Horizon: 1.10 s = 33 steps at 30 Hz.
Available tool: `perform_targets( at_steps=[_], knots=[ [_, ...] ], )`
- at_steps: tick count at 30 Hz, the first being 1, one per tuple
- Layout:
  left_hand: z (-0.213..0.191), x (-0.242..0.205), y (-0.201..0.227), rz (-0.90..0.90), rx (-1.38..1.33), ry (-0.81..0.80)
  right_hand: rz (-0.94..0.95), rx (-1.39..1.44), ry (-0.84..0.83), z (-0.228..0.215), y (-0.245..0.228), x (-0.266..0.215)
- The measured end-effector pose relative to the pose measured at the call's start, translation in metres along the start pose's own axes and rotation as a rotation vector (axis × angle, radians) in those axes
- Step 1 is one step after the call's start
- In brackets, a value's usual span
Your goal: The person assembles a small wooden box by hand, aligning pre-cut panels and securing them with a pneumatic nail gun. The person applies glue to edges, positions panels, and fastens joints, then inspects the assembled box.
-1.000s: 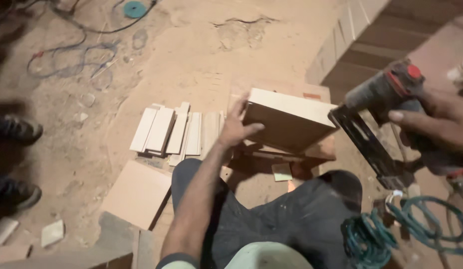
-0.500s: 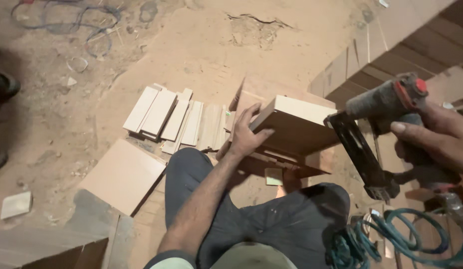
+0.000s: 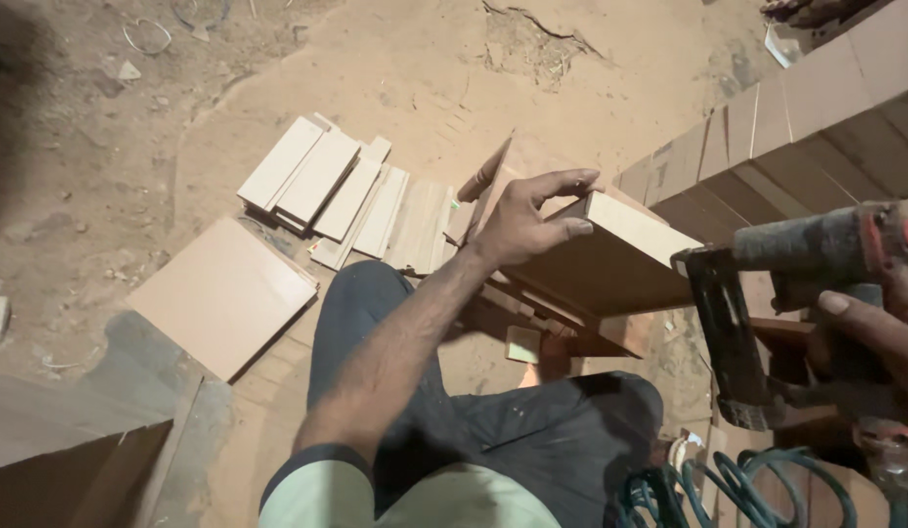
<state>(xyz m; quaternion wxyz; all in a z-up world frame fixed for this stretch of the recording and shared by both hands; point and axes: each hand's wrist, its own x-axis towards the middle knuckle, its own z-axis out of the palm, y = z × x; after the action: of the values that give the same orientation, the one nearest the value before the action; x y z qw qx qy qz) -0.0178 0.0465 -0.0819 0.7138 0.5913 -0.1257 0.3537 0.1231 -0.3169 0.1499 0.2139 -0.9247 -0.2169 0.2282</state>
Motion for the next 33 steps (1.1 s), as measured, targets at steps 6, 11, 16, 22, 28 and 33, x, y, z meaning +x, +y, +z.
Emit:
perform_targets(
  at_steps=[6, 11, 16, 22, 28, 33],
  knots=[
    [0.000, 0.002, -0.009, 0.027, 0.021, -0.001, -0.025, 0.065, -0.011, 0.001, -0.004, 0.001],
    [0.006, -0.008, -0.014, 0.116, -0.047, 0.029, 0.064, 0.025, -0.030, -0.006, 0.010, 0.001],
    [0.009, -0.007, -0.019, 0.154, -0.045, 0.054, 0.034, -0.010, -0.031, -0.014, 0.033, 0.013],
    [0.006, -0.003, -0.020, 0.167, -0.117, 0.027, 0.153, -0.069, -0.058, -0.014, 0.034, 0.012],
    [0.005, -0.003, -0.018, 0.160, -0.162, -0.003, 0.110, -0.033, -0.062, -0.016, 0.043, 0.013],
    [0.004, -0.001, -0.015, 0.179, -0.115, -0.009, 0.211, 0.001, -0.064, -0.021, 0.059, 0.016]
  ],
)
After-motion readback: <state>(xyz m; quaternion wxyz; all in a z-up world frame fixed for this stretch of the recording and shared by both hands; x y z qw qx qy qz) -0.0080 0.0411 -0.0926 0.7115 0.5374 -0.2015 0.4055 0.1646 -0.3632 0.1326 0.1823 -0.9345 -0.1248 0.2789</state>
